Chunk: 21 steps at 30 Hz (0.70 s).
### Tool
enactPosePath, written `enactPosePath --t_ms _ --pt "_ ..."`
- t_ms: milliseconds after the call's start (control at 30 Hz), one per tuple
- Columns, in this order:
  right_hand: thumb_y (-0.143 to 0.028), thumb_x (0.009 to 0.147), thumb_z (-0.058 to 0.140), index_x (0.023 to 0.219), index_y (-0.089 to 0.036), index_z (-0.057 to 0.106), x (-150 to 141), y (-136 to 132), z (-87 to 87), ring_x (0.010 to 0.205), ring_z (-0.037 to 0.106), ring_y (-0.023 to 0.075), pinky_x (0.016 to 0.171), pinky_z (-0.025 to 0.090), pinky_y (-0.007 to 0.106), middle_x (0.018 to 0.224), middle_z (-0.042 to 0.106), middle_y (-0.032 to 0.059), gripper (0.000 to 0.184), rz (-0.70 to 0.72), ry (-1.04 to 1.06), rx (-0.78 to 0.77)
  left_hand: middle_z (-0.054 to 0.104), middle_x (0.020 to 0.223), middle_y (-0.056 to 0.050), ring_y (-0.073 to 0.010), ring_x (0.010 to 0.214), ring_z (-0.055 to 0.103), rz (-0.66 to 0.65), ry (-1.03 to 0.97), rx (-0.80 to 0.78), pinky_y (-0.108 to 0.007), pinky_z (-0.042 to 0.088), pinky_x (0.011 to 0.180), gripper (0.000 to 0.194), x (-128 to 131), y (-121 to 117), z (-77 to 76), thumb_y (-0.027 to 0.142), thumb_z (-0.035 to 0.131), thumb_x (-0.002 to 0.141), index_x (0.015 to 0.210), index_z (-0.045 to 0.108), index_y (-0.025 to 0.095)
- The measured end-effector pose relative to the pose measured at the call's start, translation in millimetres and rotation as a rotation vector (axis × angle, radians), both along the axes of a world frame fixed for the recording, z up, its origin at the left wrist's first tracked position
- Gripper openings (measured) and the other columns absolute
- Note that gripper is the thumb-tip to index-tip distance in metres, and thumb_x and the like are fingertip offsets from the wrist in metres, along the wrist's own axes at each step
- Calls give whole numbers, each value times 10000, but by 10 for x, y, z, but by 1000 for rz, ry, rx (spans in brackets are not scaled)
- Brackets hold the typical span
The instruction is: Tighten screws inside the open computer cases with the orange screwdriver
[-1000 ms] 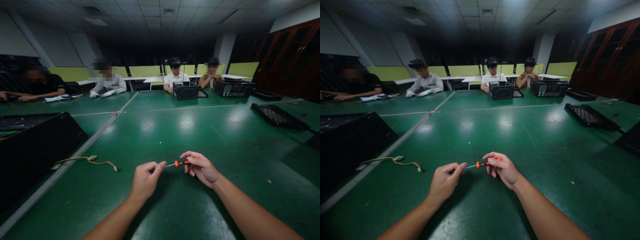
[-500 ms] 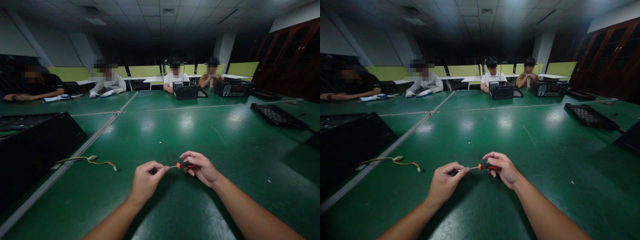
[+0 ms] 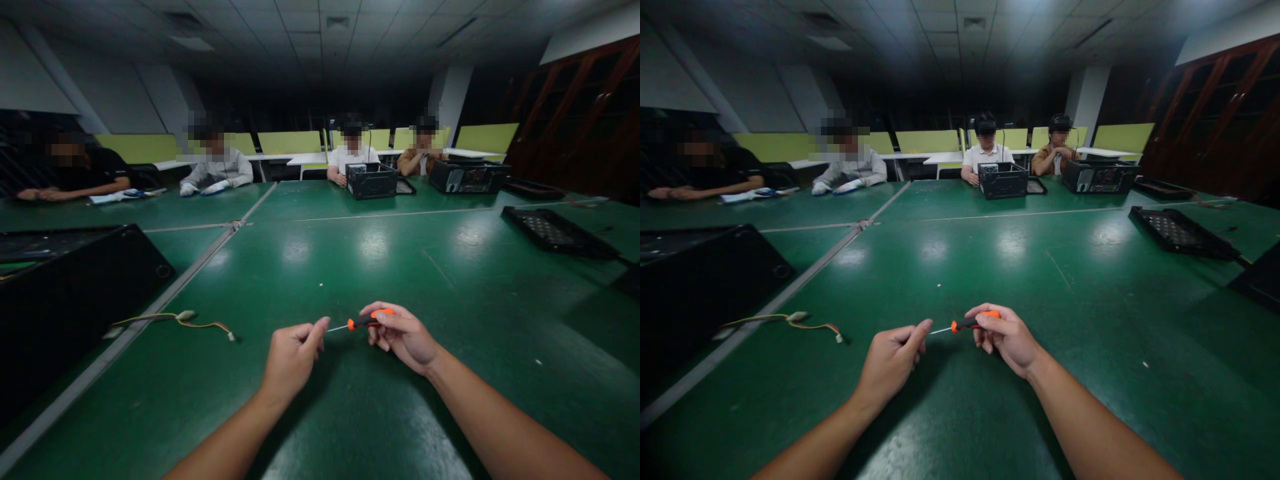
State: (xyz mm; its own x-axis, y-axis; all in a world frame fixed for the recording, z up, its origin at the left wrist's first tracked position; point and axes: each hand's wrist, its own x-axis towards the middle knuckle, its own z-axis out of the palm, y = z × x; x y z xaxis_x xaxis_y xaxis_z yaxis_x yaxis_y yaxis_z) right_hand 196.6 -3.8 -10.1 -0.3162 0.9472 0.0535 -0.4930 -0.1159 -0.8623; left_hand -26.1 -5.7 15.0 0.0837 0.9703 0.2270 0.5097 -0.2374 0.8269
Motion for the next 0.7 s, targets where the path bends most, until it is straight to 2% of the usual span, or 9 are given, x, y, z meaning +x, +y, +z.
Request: enactPosePath --t_ms 233,433,700 --pt "-331 823 667 988 -125 692 7 3 -9 502 493 106 435 303 193 622 637 54 265 6 -8 -8 499 398 36 -89 394 431 6 -7 2 -196 313 421 486 10 -7 11 493 618 824 471 602 159" --pt "-344 803 684 938 -130 701 5 -12 21 465 455 87 448 293 211 665 640 48 254 -6 -22 -18 568 464 26 -101 427 432 -34 -39 65 -203 310 423 296 34 -33 39 414 683 782 633 722 160" --pt "-343 814 672 966 -129 694 6 -2 -6 521 506 114 440 290 202 649 627 51 264 4 -18 -9 487 405 49 -89 395 405 5 -8 28 -205 294 422 436 16 -14 30 477 643 815 514 622 162"
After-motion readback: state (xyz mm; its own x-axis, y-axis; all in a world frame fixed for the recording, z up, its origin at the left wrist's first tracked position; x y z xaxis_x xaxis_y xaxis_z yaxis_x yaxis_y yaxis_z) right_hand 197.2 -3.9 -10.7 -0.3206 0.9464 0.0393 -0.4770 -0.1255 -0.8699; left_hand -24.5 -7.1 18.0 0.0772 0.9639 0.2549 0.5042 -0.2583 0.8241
